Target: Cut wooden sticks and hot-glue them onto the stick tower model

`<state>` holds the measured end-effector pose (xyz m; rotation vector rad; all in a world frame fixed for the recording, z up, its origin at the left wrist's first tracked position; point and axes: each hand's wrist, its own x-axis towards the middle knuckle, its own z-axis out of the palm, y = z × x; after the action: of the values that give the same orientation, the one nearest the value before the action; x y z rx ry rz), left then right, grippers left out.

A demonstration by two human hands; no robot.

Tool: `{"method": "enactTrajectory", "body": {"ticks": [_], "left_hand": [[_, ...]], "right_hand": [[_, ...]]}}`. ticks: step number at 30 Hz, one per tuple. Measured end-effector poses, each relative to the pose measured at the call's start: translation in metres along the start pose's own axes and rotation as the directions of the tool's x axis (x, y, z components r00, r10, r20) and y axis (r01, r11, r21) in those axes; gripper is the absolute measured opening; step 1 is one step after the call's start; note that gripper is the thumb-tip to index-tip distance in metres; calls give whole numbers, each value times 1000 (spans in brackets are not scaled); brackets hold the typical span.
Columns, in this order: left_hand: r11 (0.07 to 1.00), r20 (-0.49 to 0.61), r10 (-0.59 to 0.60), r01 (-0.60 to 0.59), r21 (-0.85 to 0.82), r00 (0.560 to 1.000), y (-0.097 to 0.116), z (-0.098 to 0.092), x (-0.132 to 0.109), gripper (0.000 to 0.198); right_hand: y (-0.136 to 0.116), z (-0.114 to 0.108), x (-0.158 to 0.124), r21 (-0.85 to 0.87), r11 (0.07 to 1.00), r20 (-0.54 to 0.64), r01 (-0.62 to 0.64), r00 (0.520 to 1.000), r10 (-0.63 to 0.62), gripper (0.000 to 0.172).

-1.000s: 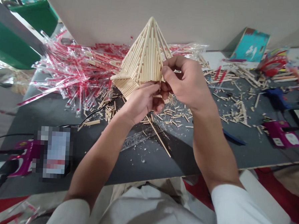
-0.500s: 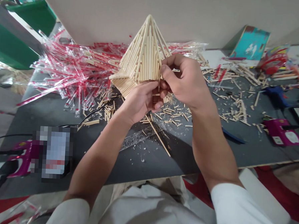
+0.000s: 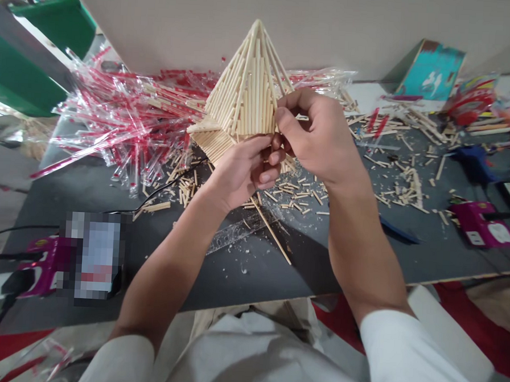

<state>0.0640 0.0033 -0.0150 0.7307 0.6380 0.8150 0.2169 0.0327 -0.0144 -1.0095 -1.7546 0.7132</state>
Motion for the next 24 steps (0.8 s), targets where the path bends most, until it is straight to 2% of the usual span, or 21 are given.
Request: {"method": "enactTrajectory", "body": {"ticks": [4, 7, 12, 15, 20, 22, 24], "left_hand": [[1000, -9, 16, -16, -12, 1000, -2, 1, 1, 21], [996, -57, 68, -71, -51, 996, -7, 5, 3, 24], [993, -185, 95, -107, -54, 978, -15, 13, 4, 26], [994, -220, 93, -102, -30, 971, -17, 14, 2, 27], [984, -105, 133, -119, 136, 985, -30, 10, -10, 29], [955, -52, 148, -129, 267, 988, -43, 5, -20, 26], [887, -10, 139, -120, 445, 990, -59, -3, -32, 23]], "right_hand": [[-1, 4, 0, 5, 1000, -50, -27, 998, 27, 29], [-6, 2, -2, 2, 999, -112, -35, 993, 35, 24], [-18, -15, -13, 21, 999, -136, -37, 990, 40, 12], [-17, -26, -27, 0, 996, -140, -87, 986, 86, 13], [2, -34, -67, 57, 990, -114, -126, 985, 131, 22], [8, -32, -89, 111, 982, -26, -153, 987, 157, 25], [12, -25, -111, 173, 963, 110, -206, 976, 189, 29]]}}
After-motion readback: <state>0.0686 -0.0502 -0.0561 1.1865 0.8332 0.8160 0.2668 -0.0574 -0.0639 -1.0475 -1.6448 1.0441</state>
